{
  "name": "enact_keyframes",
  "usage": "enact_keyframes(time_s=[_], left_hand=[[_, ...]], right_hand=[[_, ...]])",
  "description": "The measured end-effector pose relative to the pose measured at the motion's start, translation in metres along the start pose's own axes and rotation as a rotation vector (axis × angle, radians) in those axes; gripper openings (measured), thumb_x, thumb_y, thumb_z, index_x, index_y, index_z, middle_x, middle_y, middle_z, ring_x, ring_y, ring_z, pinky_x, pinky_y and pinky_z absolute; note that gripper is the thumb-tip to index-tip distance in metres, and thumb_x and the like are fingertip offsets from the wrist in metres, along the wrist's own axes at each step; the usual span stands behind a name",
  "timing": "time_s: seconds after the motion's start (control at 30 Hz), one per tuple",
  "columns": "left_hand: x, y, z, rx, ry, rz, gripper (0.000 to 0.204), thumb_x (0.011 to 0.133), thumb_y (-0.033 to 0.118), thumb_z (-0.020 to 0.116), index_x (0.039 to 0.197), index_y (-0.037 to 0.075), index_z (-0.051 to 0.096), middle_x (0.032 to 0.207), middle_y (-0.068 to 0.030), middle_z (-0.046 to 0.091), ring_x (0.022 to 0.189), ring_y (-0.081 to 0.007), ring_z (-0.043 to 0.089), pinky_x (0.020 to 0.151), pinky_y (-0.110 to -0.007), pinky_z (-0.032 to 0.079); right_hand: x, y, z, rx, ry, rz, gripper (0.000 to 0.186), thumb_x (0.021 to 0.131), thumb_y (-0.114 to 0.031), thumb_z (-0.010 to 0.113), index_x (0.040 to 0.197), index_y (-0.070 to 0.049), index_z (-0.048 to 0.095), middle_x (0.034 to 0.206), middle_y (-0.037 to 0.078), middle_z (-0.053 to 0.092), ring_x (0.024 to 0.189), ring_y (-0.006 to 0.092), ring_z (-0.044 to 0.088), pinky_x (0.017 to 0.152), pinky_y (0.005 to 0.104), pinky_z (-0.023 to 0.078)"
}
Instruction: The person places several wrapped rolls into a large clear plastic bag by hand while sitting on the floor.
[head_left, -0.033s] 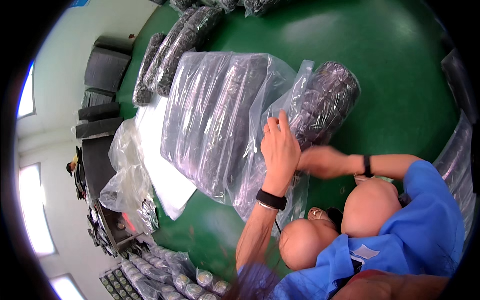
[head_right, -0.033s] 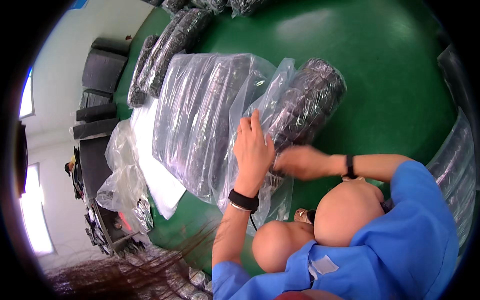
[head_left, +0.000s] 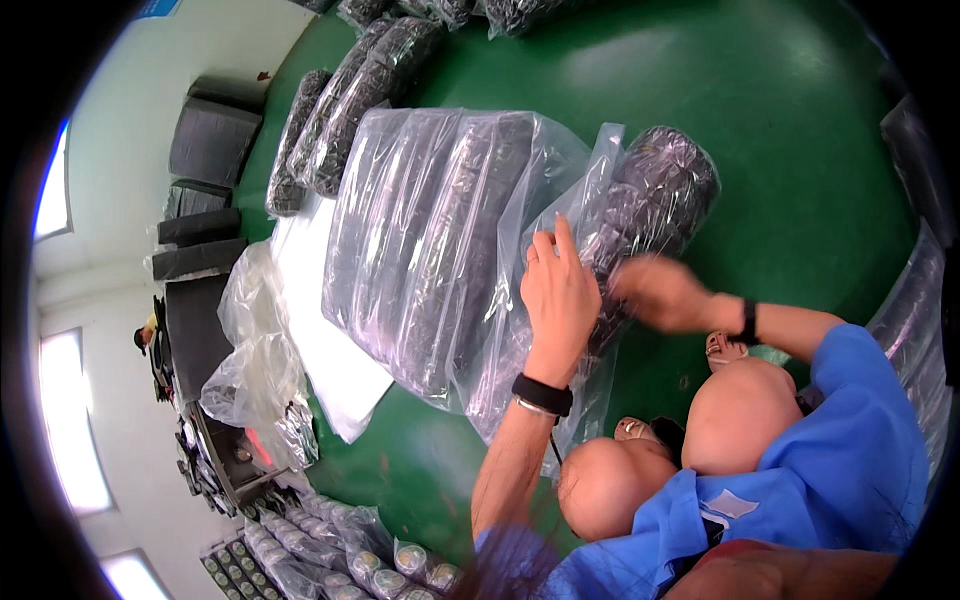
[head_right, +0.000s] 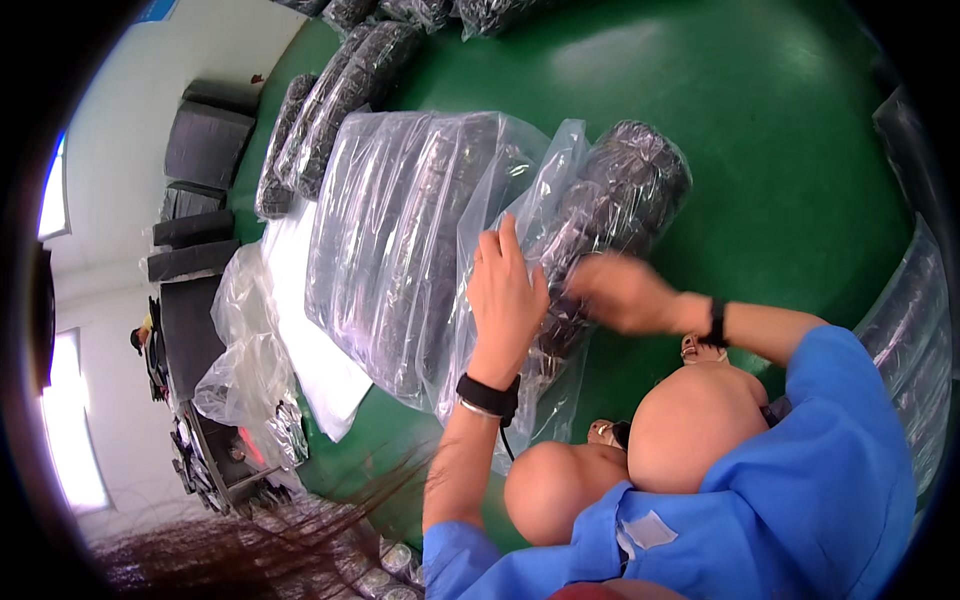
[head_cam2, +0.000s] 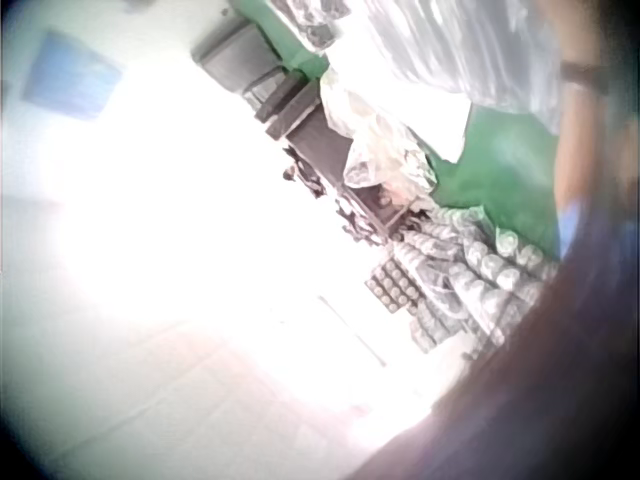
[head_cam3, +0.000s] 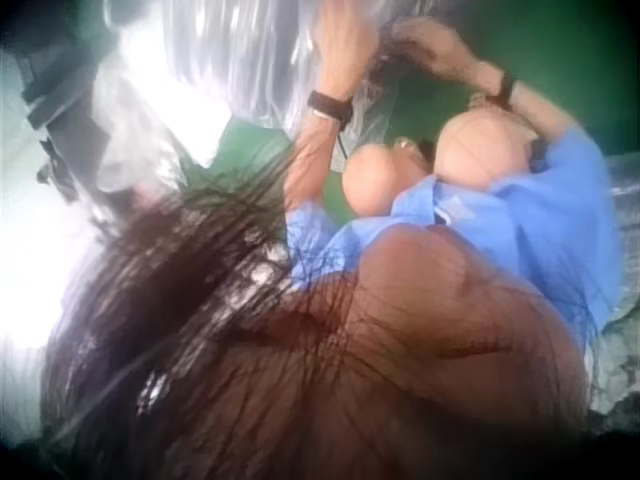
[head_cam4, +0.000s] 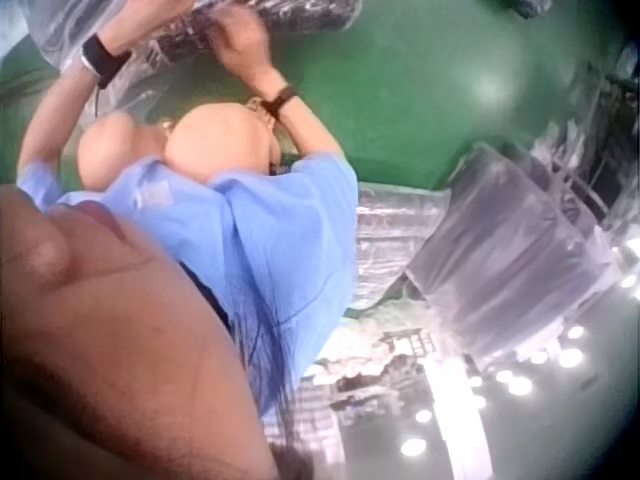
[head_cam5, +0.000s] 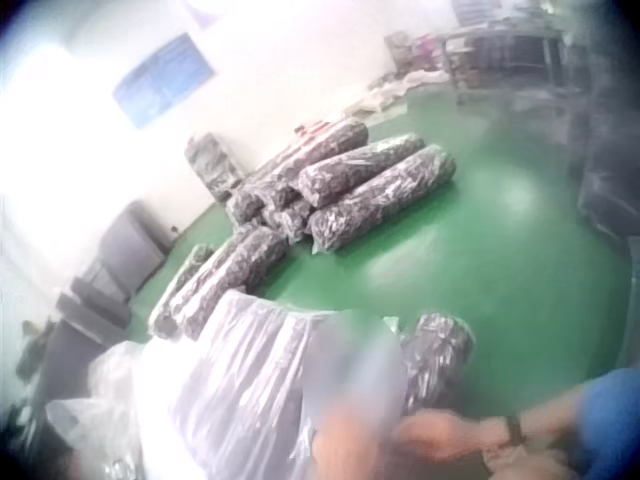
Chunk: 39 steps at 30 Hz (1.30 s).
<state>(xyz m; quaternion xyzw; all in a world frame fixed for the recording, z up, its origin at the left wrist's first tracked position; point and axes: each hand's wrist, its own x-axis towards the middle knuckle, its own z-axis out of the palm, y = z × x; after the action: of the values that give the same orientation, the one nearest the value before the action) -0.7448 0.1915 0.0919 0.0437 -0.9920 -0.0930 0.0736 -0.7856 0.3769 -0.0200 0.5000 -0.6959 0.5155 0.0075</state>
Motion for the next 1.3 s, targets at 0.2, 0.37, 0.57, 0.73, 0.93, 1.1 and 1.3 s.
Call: enact_keyframes(time_s=[0.2, 0.37, 0.57, 0.73, 0.93, 1.1, 1.3], left_hand=[[0.064, 0.016, 0.033, 0.017, -0.031, 0.005, 0.063, 0.076, 0.01, 0.071, 0.133, -0.002, 0.046, 0.111, -0.018, 0.055, 0.103, -0.0353, 0.06, 0.077, -0.043, 0.053], [0.097, 0.011, 0.079, -0.034, -0.019, -0.094, 0.049, 0.079, 0.016, 0.07, 0.123, -0.001, 0.054, 0.105, -0.0187, 0.064, 0.092, -0.0372, 0.065, 0.075, -0.046, 0.052], [0.128, 0.021, 0.106, 0.004, -0.024, -0.046, 0.019, 0.084, 0.018, 0.067, 0.075, 0.002, 0.063, 0.074, -0.0188, 0.066, 0.073, -0.0403, 0.065, 0.065, -0.049, 0.051], [0.123, 0.041, 0.092, 0.15, -0.198, 0.224, 0.013, 0.079, 0.013, 0.066, 0.069, 0.005, 0.066, 0.068, -0.0161, 0.066, 0.068, -0.034, 0.068, 0.062, -0.045, 0.053], [0.081, 0.103, 0.076, 0.229, -0.379, 0.652, 0.007, 0.068, 0.005, 0.066, 0.064, 0.01, 0.067, 0.065, -0.01, 0.065, 0.064, -0.0247, 0.068, 0.055, -0.035, 0.052], [0.039, 0.134, 0.093, 0.011, -0.475, 0.81, 0.007, 0.065, 0.006, 0.067, 0.061, 0.01, 0.068, 0.063, -0.0083, 0.065, 0.063, -0.0222, 0.069, 0.053, -0.034, 0.051], [0.019, 0.155, 0.098, -0.108, -0.52, 0.66, 0.023, 0.066, 0.013, 0.075, 0.082, 0.003, 0.062, 0.072, -0.0125, 0.068, 0.067, -0.0252, 0.07, 0.056, -0.035, 0.052]], right_hand=[[-0.046, 0.182, -0.125, -0.083, 0.551, 0.722, 0.066, 0.091, -0.03, 0.069, 0.146, -0.009, 0.039, 0.145, 0.016, 0.045, 0.13, 0.0308, 0.046, 0.109, 0.0416, 0.037], [-0.017, 0.145, -0.091, 0.664, 0.231, 0.651, 0.087, 0.087, -0.031, 0.075, 0.155, -0.008, 0.026, 0.154, 0.009, 0.034, 0.141, 0.0206, 0.032, 0.116, 0.036, 0.028], [-0.043, 0.065, -0.048, 0.384, 0.187, 0.581, 0.096, 0.073, -0.033, 0.085, 0.15, -0.006, 0.033, 0.15, 0.015, 0.04, 0.139, 0.0289, 0.038, 0.115, 0.0394, 0.031], [-0.047, 0.007, -0.026, 0.25, 0.138, 0.423, 0.102, 0.069, -0.042, 0.086, 0.148, -0.007, 0.032, 0.144, 0.02, 0.044, 0.131, 0.0396, 0.044, 0.109, 0.0451, 0.038], [-0.053, 0.002, -0.003, 0.227, 0.079, 0.338, 0.092, 0.072, -0.04, 0.084, 0.143, -0.004, 0.038, 0.14, 0.022, 0.046, 0.125, 0.0401, 0.049, 0.104, 0.0458, 0.041], [-0.059, 0.004, 0.017, 0.384, -0.012, 0.533, 0.071, 0.086, -0.032, 0.072, 0.142, -0.001, 0.04, 0.145, 0.02, 0.042, 0.136, 0.0325, 0.04, 0.113, 0.0425, 0.032], [-0.007, 0.072, 0.012, 0.322, -0.09, 0.485, 0.083, 0.087, -0.034, 0.071, 0.15, 0.001, 0.03, 0.156, 0.022, 0.029, 0.146, 0.0347, 0.025, 0.12, 0.0418, 0.021]])
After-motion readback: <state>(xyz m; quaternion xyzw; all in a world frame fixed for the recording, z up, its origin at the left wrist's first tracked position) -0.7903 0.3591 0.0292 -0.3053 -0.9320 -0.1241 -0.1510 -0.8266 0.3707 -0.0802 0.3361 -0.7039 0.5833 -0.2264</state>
